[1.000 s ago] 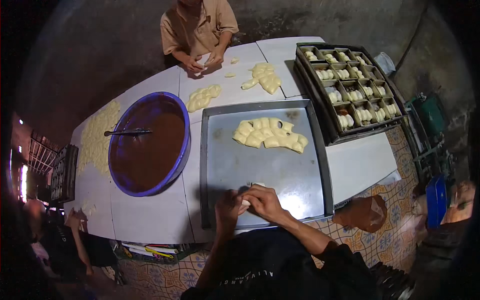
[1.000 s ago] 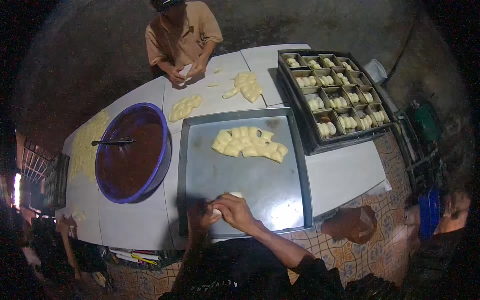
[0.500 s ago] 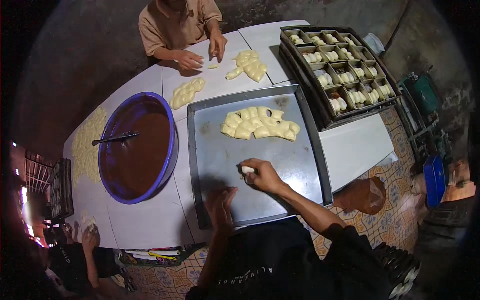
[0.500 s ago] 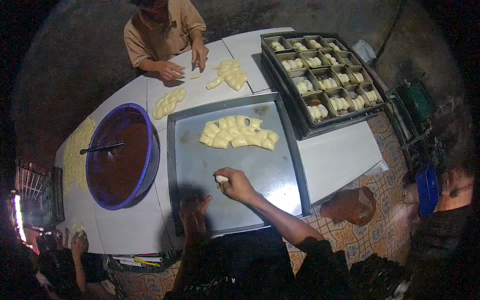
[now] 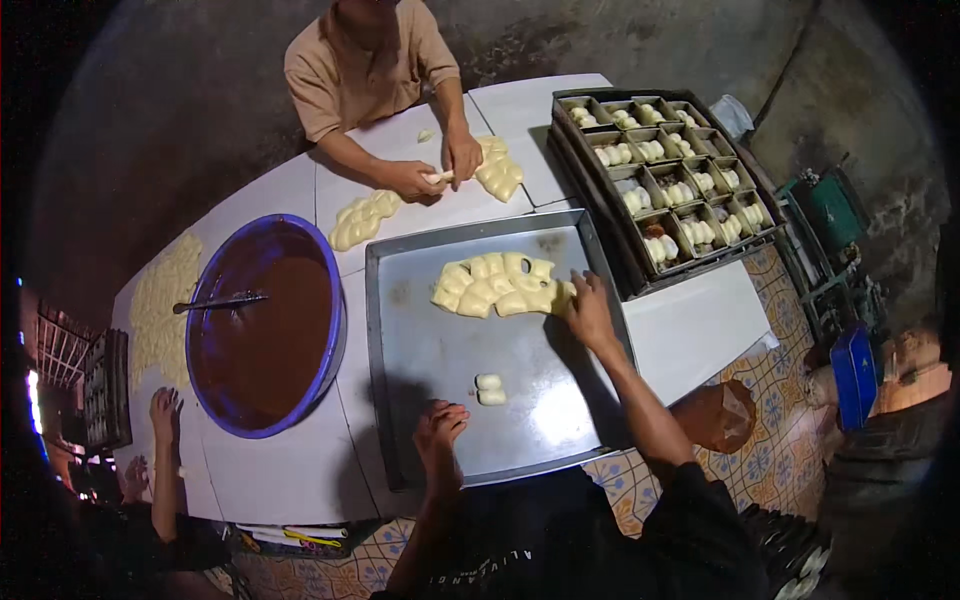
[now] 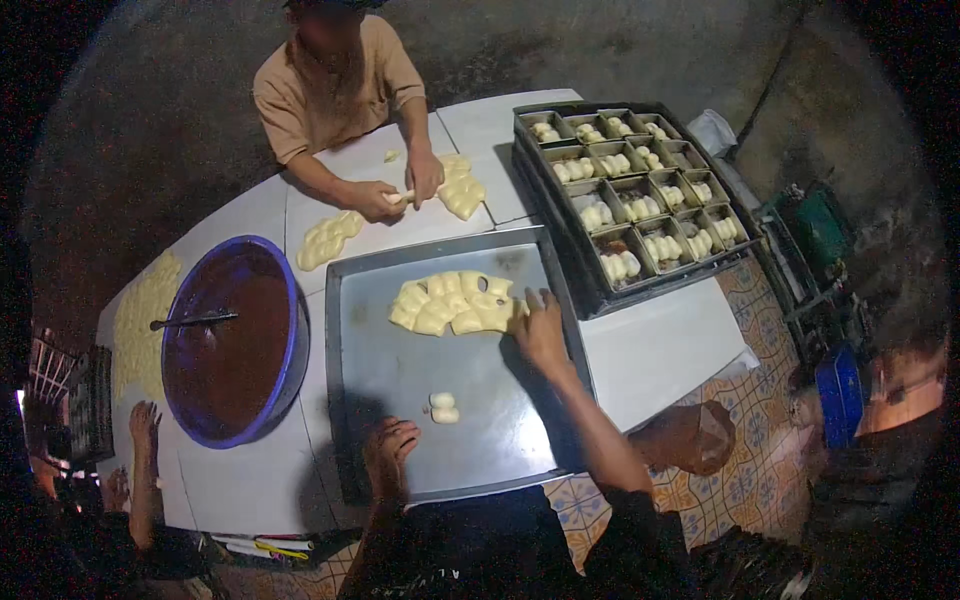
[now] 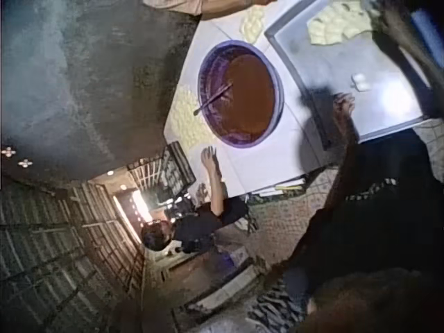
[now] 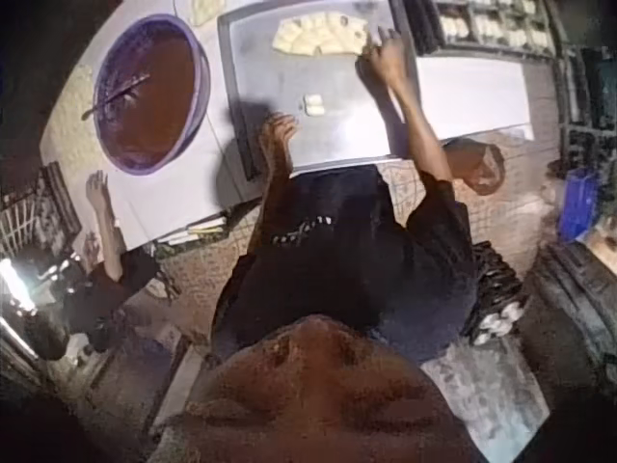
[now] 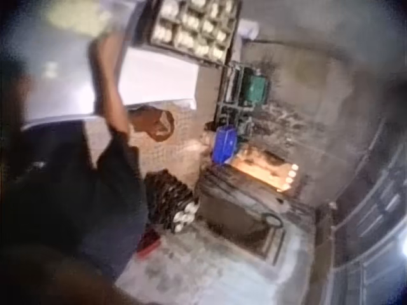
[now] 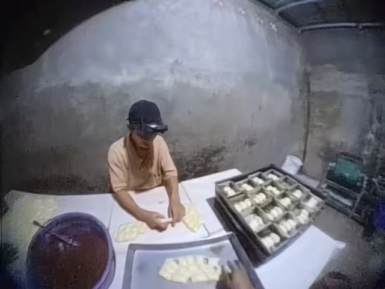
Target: The person prepares filled pastries by taking pieces of dough, adding chocolate filling from a bowl by hand, folding and shaping the dough to enclose the filling, and arranging the dough pieces into baking molds.
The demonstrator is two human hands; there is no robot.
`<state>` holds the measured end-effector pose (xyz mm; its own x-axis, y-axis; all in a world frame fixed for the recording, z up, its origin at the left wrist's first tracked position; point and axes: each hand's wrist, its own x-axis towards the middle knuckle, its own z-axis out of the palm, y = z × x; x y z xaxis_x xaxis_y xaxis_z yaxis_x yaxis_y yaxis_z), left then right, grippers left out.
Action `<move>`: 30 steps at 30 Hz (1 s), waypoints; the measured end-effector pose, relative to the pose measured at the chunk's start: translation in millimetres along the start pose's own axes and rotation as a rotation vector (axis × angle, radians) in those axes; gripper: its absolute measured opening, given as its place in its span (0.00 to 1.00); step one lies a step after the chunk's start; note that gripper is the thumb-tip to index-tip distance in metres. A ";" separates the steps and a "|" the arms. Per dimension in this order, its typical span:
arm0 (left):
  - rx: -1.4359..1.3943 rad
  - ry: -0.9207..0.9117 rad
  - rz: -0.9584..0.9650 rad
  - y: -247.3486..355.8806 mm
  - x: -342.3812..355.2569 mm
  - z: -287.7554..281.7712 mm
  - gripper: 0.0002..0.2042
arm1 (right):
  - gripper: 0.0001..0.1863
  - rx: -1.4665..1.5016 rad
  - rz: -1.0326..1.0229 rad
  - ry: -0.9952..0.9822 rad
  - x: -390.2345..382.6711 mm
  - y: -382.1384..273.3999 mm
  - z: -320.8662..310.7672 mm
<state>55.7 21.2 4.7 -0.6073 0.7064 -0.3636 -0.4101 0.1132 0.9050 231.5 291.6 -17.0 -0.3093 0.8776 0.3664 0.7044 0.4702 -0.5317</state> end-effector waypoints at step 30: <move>-0.616 -0.389 0.140 38.3 -35.6 52.9 0.19 | 0.13 0.771 -0.233 -0.263 -120.7 -159.9 -56.6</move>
<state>97.7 37.3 63.9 -0.4442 0.8948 -0.0460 -0.7234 -0.3279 0.6076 192.3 105.2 67.0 -0.5982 0.6988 0.3921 0.0011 0.4900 -0.8717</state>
